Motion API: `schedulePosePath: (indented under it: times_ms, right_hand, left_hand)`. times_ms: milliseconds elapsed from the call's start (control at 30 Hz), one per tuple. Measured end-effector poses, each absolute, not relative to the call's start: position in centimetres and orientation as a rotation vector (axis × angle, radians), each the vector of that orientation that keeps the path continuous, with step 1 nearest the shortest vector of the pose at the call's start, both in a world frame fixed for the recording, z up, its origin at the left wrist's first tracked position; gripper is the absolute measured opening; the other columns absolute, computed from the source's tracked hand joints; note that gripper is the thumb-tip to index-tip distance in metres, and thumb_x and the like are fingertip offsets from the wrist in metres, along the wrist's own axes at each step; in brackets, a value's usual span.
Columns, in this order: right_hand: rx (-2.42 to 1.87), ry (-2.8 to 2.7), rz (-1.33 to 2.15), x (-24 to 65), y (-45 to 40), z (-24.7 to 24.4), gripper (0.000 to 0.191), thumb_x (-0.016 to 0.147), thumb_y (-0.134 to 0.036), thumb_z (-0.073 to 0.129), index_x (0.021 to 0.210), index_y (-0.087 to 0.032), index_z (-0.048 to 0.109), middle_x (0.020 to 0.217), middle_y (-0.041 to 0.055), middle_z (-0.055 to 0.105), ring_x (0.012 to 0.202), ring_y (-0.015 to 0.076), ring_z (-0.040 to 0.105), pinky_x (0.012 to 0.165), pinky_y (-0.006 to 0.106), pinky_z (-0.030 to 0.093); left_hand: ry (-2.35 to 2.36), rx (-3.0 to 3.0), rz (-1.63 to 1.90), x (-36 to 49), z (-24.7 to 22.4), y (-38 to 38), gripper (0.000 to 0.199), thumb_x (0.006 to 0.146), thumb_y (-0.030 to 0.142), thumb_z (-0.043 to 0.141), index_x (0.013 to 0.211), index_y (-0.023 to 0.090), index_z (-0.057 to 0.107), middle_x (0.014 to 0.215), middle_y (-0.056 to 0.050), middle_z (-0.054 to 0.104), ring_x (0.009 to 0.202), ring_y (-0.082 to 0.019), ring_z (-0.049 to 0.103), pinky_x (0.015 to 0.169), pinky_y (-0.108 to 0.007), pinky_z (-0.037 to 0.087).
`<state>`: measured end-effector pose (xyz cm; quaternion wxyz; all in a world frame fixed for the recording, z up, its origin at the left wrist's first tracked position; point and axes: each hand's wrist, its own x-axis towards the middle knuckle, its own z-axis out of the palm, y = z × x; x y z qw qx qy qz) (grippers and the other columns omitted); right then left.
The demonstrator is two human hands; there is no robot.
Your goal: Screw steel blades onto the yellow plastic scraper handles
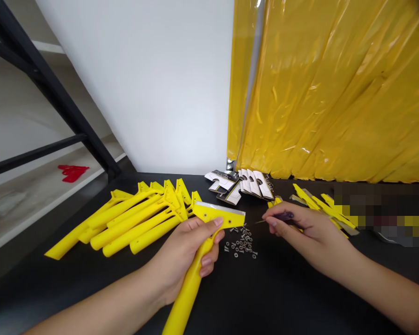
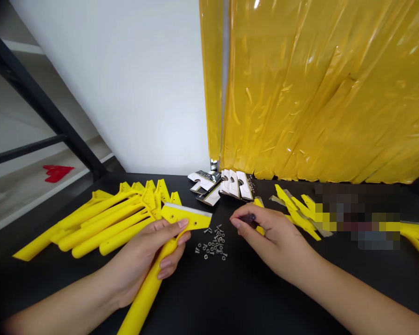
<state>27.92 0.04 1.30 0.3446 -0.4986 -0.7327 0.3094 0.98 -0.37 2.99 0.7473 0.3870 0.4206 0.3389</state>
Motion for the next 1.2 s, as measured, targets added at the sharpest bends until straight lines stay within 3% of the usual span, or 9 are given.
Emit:
schedulePosePath:
  times_ms: [600, 733, 1200]
  right_hand:
    - [-1.33, -1.957, 0.669, 28.08, 0.31, 1.15, 0.026, 0.104, -0.05, 0.056, 0.107, -0.03, 0.07, 0.096, 0.0031, 0.075, 0.086, 0.0223, 0.069, 0.074, 0.035, 0.053]
    - [-1.31, -1.884, 0.747, 28.06, 0.4, 1.3, 0.026, 0.104, -0.051, 0.056, 0.103, -0.029, 0.069, 0.086, 0.0017, 0.071, 0.08, 0.0202, 0.066, 0.072, 0.033, 0.052]
    - [-1.294, -1.766, 0.847, 28.08, 0.61, 1.39, 0.026, 0.102, -0.051, 0.061, 0.101, -0.027, 0.071, 0.079, 0.0006, 0.067, 0.073, 0.0174, 0.061, 0.068, 0.03, 0.048]
  left_hand:
    - [0.938, 0.821, 0.756, 1.13, 2.9, -0.3, 0.037, 0.093, 0.048, 0.072, 0.075, 0.018, 0.06, 0.049, 0.005, 0.045, 0.042, -0.006, 0.033, 0.041, -0.016, 0.031]
    - [0.934, 0.814, 0.752, 1.1, 2.79, -0.27, 0.038, 0.092, 0.049, 0.073, 0.076, 0.017, 0.06, 0.05, 0.006, 0.045, 0.042, -0.006, 0.033, 0.04, -0.016, 0.031]
    - [0.934, 0.806, 0.753, 1.1, 2.81, -0.21, 0.037, 0.092, 0.047, 0.074, 0.076, 0.017, 0.06, 0.053, 0.006, 0.045, 0.044, -0.006, 0.034, 0.04, -0.016, 0.032]
